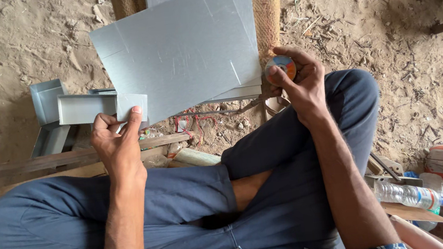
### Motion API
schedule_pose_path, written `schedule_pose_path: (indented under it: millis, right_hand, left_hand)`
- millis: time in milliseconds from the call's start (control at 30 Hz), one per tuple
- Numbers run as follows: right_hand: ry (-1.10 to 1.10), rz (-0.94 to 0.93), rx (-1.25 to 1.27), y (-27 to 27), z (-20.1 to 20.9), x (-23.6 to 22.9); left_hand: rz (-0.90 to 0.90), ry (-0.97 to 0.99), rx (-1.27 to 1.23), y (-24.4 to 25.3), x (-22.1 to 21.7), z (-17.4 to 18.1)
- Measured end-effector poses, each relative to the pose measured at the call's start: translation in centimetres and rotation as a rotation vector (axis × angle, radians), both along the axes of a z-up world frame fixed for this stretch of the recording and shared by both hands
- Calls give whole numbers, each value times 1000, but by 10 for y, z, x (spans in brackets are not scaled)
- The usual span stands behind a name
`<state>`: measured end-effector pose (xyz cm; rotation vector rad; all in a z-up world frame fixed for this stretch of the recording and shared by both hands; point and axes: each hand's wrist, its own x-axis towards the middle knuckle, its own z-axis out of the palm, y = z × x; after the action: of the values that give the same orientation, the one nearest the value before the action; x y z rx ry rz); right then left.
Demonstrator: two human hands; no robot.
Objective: The person sits cross-legged on the ground and applies adhesive tape to the edges of flat metal sheets. They repeatedly pick up a roll of tape, press it onto the sheet edges, and smooth the tape down with their fingers.
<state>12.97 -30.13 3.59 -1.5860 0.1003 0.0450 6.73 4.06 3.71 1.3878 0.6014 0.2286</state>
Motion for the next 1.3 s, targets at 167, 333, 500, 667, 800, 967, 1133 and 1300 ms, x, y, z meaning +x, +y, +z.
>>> schedule_pose_path:
  millis: [167, 333, 500, 667, 800, 967, 1133, 1300]
  right_hand:
    - [16, 15, -21, 2, -1, 2]
    - [6, 59, -75, 1, 1, 4]
    - [26, 60, -106, 3, 4, 6]
    - [37, 57, -105, 2, 6, 6]
    - [56, 72, -66, 2, 5, 8]
    - [89, -34, 37, -2, -8, 9]
    - [40, -176, 151, -9, -23, 15]
    - [-69, -217, 121, -13, -35, 12]
  left_hand:
    - [1, 7, -9, 1, 0, 0]
    - [-11, 23, 30, 1, 0, -1]
    - [-10, 16, 8, 1, 0, -1]
    - [-16, 13, 27, 1, -2, -3]
    - [-12, -27, 7, 2, 1, -4]
    - [-7, -23, 15, 2, 1, -6]
    - [-12, 9, -7, 0, 2, -1]
    - [6, 39, -39, -2, -1, 2]
